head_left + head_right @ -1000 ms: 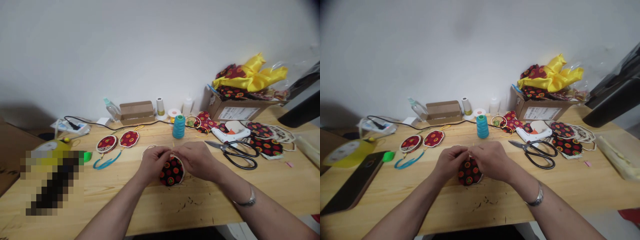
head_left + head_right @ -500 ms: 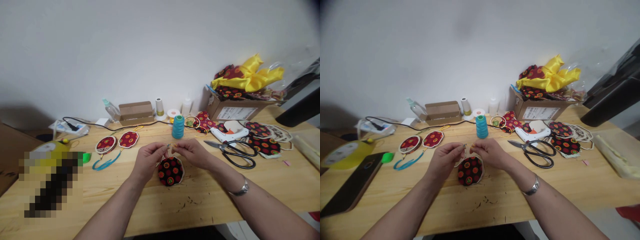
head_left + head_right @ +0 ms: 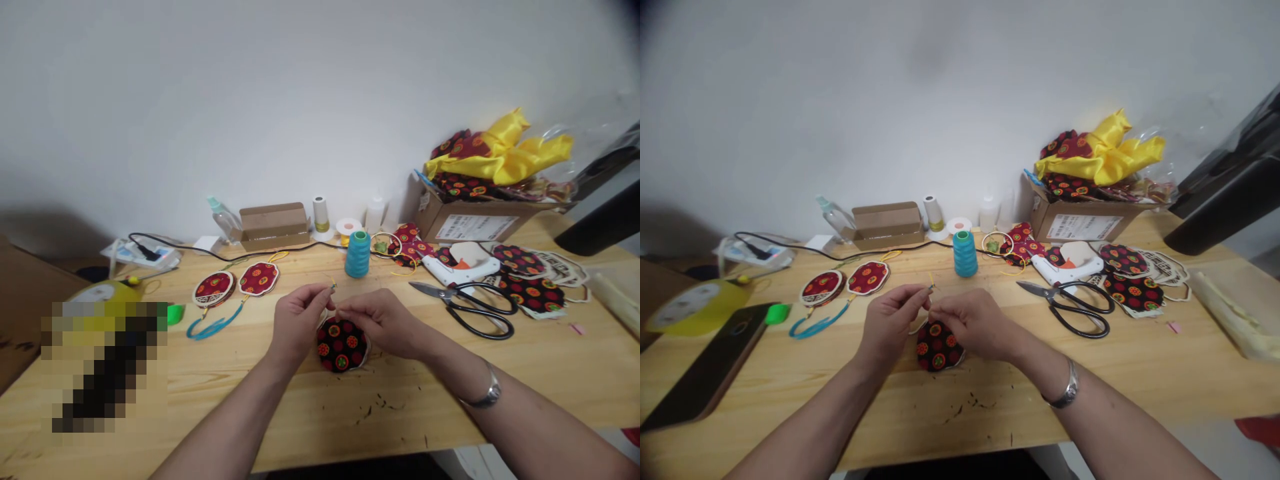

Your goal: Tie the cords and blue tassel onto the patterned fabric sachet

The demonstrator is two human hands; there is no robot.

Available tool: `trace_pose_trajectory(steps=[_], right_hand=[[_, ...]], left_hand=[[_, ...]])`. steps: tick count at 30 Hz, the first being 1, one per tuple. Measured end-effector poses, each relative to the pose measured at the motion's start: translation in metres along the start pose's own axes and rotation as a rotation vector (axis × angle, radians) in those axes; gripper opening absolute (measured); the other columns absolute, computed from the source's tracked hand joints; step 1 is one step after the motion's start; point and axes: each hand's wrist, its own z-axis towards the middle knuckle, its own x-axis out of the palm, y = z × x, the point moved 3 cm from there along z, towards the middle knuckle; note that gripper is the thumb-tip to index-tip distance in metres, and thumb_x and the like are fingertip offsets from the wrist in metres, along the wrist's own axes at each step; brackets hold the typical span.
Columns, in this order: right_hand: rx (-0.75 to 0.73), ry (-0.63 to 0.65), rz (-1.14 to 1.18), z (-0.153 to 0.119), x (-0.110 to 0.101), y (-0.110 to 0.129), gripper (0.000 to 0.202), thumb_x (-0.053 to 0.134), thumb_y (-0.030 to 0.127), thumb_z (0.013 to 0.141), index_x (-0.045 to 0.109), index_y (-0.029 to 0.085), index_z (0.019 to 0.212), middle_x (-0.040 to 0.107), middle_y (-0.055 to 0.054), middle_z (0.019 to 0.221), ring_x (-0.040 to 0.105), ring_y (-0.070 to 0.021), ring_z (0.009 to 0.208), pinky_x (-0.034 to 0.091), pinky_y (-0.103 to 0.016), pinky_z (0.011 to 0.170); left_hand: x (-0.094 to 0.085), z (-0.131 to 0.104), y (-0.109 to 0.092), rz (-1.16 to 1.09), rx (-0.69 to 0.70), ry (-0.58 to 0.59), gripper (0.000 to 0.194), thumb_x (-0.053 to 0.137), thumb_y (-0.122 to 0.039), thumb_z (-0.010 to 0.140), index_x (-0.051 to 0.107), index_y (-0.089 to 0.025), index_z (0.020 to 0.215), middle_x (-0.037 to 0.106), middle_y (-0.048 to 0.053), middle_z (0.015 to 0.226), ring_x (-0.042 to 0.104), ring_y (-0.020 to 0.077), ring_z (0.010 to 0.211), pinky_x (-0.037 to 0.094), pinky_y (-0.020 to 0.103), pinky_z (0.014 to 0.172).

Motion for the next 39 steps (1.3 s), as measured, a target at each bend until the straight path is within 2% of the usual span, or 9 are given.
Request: trace_pose_trajectory(steps=[5,9,17,21,23,26,30,34,39], right_hand=[[-0.011,0.017,-0.078,-0.001,0.006,0.003,0.028,0.04,0.02,0.09,0.06,0.014,0.073,0.055,0.003,0.061,0.047,-0.0079,0.057,0.032,-0.019,0.056],[-0.031,-0.003,-0.221,0.0,0.006,0.005,0.026,0.04,0.016,0.088,0.059,0.015,0.071,0.058,0.001,0.062,0.048,-0.0086,0.058,0.032,-0.019,0.057],[-0.084,0.054,-0.495,0.0,0.016,-0.006,0.022,0.049,0.009,0.08,0.064,0.02,0.09,0.065,-0.002,0.076,0.053,-0.0135,0.069,0.033,-0.023,0.06],[0.007,0.032,-0.734,0.003,0.0,0.006,0.024,0.048,0.01,0.081,0.059,0.019,0.1,0.062,-0.007,0.09,0.052,-0.0199,0.083,0.036,-0.029,0.067],[0.153,0.002,-0.895,-0.001,-0.02,0.013,0.029,0.044,0.005,0.08,0.057,0.016,0.104,0.059,-0.012,0.099,0.051,-0.0239,0.089,0.038,-0.033,0.069],[0.423,0.056,-1.083,-0.026,-0.053,0.008,0.027,0.041,-0.001,0.075,0.06,0.011,0.09,0.059,-0.016,0.092,0.053,-0.0267,0.084,0.04,-0.036,0.068],[0.529,0.048,-1.206,-0.083,-0.082,-0.025,0.021,0.042,0.002,0.076,0.057,0.009,0.089,0.06,-0.017,0.086,0.056,-0.0273,0.079,0.043,-0.036,0.068],[0.603,0.003,-1.206,-0.122,-0.087,-0.06,0.021,0.044,0.002,0.072,0.055,0.008,0.09,0.062,-0.017,0.082,0.059,-0.0271,0.075,0.044,-0.034,0.065],[0.587,-0.036,-1.202,-0.13,-0.085,-0.06,0.023,0.045,0.004,0.072,0.054,0.009,0.093,0.064,-0.019,0.084,0.06,-0.0275,0.078,0.044,-0.034,0.068]], left_hand=[[0.0,0.001,0.004,-0.067,-0.047,-0.02,0.016,0.065,-0.028,0.071,0.068,-0.016,0.062,0.058,-0.002,0.053,0.042,0.0073,0.047,0.032,0.02,0.046],[0.001,0.005,0.011,-0.406,-0.209,0.026,0.02,0.068,-0.032,0.069,0.068,-0.013,0.069,0.057,-0.001,0.055,0.026,0.0024,0.039,0.017,0.018,0.036],[0.001,0.011,0.011,-0.764,-0.27,0.148,0.013,0.069,-0.022,0.069,0.063,-0.011,0.07,0.05,-0.005,0.054,0.026,-0.0009,0.037,0.02,0.014,0.035],[0.0,0.012,0.009,-0.792,-0.266,0.161,0.012,0.069,-0.021,0.069,0.062,-0.011,0.067,0.048,-0.005,0.053,0.026,-0.001,0.037,0.02,0.013,0.035],[-0.001,0.012,0.008,-0.794,-0.258,0.166,0.012,0.069,-0.021,0.067,0.062,-0.011,0.068,0.048,-0.006,0.053,0.026,-0.0011,0.037,0.02,0.013,0.035],[-0.003,0.011,0.006,-0.795,-0.24,0.154,0.015,0.07,-0.022,0.066,0.064,-0.01,0.072,0.047,-0.006,0.053,0.025,-0.0013,0.037,0.02,0.013,0.036],[-0.005,0.01,0.005,-0.807,-0.222,0.139,0.017,0.071,-0.024,0.065,0.065,-0.01,0.073,0.047,-0.005,0.054,0.026,-0.0012,0.038,0.018,0.013,0.036],[-0.004,0.01,0.005,-0.823,-0.222,0.174,0.018,0.071,-0.025,0.066,0.065,-0.01,0.073,0.049,-0.004,0.055,0.025,-0.0015,0.038,0.017,0.014,0.036],[-0.006,0.011,0.004,-0.845,-0.204,0.166,0.014,0.069,-0.023,0.068,0.064,-0.01,0.071,0.049,-0.005,0.056,0.025,-0.0014,0.038,0.017,0.014,0.036]])
